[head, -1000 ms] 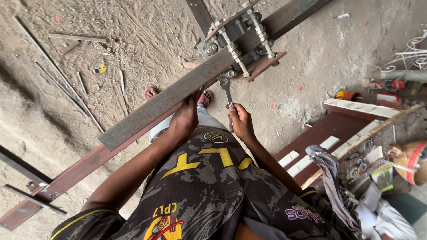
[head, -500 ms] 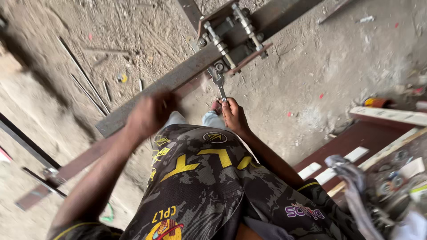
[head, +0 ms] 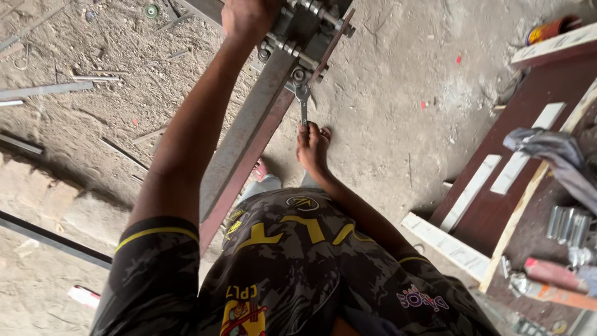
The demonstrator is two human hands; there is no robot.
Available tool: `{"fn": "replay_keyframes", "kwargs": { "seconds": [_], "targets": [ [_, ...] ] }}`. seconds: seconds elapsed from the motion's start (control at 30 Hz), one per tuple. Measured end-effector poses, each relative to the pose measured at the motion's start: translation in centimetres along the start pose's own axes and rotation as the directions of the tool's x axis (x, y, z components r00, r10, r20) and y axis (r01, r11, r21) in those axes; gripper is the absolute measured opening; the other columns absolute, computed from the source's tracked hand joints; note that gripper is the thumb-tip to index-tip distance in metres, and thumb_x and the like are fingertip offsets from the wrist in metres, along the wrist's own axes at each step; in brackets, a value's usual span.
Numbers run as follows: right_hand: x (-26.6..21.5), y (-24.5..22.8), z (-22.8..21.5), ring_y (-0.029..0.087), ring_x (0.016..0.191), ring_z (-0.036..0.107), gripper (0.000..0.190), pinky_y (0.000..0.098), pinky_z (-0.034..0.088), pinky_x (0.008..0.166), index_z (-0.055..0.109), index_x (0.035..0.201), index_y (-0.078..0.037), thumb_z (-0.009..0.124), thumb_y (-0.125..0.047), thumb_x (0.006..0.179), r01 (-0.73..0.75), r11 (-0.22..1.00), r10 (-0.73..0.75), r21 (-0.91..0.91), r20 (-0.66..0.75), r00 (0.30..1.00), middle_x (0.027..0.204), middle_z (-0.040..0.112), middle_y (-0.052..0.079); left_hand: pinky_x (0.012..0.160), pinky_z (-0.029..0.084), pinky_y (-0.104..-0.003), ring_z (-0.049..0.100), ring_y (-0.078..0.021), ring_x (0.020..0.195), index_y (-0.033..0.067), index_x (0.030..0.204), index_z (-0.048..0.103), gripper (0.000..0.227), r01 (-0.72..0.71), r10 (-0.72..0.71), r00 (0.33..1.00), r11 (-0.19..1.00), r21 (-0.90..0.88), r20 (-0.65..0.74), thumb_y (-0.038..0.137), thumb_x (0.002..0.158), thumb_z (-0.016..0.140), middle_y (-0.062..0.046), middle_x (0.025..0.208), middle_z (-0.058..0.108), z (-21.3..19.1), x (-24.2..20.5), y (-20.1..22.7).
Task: The person uses two wrenches to tighten bolts on a metal frame joint, adjusting the position of the connected bars and securing the assembly. The person repeatedly repositions the bars and tightens the fasteners to ensure the joint is secure.
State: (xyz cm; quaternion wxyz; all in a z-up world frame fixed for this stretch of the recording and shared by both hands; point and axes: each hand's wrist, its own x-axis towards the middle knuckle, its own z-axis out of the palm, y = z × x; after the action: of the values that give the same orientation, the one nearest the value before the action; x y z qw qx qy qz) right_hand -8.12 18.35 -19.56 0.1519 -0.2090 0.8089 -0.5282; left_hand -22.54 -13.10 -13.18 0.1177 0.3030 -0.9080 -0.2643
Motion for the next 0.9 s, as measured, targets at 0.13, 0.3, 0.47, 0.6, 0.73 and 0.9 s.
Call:
{"fn": "replay_keyframes", "kwargs": {
  "seconds": [0.13, 0.3, 0.47, 0.6, 0.73, 0.9],
  "targets": [
    [-0.1, -0.6, 1.3, 0.009, 0.038, 0.046, 0.026, 0.0305, 0.037, 0.033, 0.063, 0.107, -0.005, 0.050, -0.028, 0.108, -0.286, 0.939, 0.286, 0.191, 0.031, 0.958, 0.060, 0.051, -0.003, 0.065, 0.058, -0.045, 0.073, -0.0331, 0.080, 0.0122, 0.099, 0.076, 0.050, -0.024, 0.005, 0.992, 0.990, 0.142, 0.126, 0.058, 0.100, 0.055, -0.017, 0.089, 0.074, 1.3, 0.5, -0.1],
    [0.1, -1.2, 1.5, 0.008, 0.042, 0.054, 0.029, 0.0283, 0.043, 0.045, 0.066, 0.105, -0.006, 0.052, -0.029, 0.113, -0.102, 0.989, 0.098, -0.107, -0.044, 0.994, 0.063, 0.059, -0.004, 0.066, 0.058, -0.044, 0.074, -0.0311, 0.082, 0.0146, 0.098, 0.077, 0.040, -0.118, 0.099, 0.988, 0.980, 0.163, 0.117, 0.047, 0.102, 0.054, -0.014, 0.092, 0.077, 1.2, 0.3, -0.3],
    [0.1, -2.5, 1.9, 0.008, 0.039, 0.049, 0.031, 0.0283, 0.041, 0.033, 0.064, 0.104, -0.004, 0.048, -0.031, 0.110, -0.259, 0.966, 0.260, 0.024, -0.023, 0.965, 0.060, 0.053, -0.003, 0.057, 0.057, -0.038, 0.072, -0.0211, 0.069, 0.0123, 0.102, 0.075, 0.037, -0.062, 0.035, 0.983, 0.987, 0.150, 0.178, 0.042, 0.103, 0.054, -0.012, 0.086, 0.075, 0.6, 0.2, 0.6],
    [0.2, -3.5, 1.6, 0.006, 0.043, 0.049, 0.028, 0.0267, 0.040, 0.034, 0.062, 0.109, -0.005, 0.048, -0.029, 0.109, -0.261, 0.943, 0.268, 0.207, -0.009, 0.963, 0.065, 0.051, -0.003, 0.050, 0.056, -0.036, 0.070, -0.0190, 0.061, 0.0115, 0.112, 0.070, 0.033, 0.056, -0.065, 0.970, 0.997, 0.044, 0.233, 0.039, 0.106, 0.051, -0.012, 0.083, 0.073, 0.4, 0.0, 1.1],
    [-0.2, -3.1, 1.3, 0.005, 0.042, 0.047, 0.027, 0.0264, 0.040, 0.033, 0.061, 0.110, -0.005, 0.048, -0.029, 0.110, -0.357, 0.909, 0.355, 0.216, 0.049, 0.934, 0.065, 0.051, -0.003, 0.053, 0.053, -0.040, 0.070, -0.0221, 0.064, 0.0163, 0.100, 0.076, 0.028, -0.139, 0.120, 0.986, 0.976, 0.167, 0.117, 0.037, 0.102, 0.058, -0.012, 0.083, 0.075, 1.5, -0.2, 0.5],
    [-0.8, -1.9, 2.2, 0.008, 0.044, 0.047, 0.030, 0.0262, 0.036, 0.036, 0.064, 0.104, -0.001, 0.053, -0.027, 0.113, -0.268, 0.954, 0.249, 0.132, 0.141, 0.958, 0.065, 0.050, 0.000, 0.052, 0.054, -0.041, 0.071, -0.0245, 0.064, 0.0185, 0.089, 0.078, 0.023, -0.163, 0.160, 0.986, 0.980, 0.113, 0.037, 0.033, 0.096, 0.061, -0.011, 0.078, 0.075, 2.7, 0.5, 0.5]
  ]
}}
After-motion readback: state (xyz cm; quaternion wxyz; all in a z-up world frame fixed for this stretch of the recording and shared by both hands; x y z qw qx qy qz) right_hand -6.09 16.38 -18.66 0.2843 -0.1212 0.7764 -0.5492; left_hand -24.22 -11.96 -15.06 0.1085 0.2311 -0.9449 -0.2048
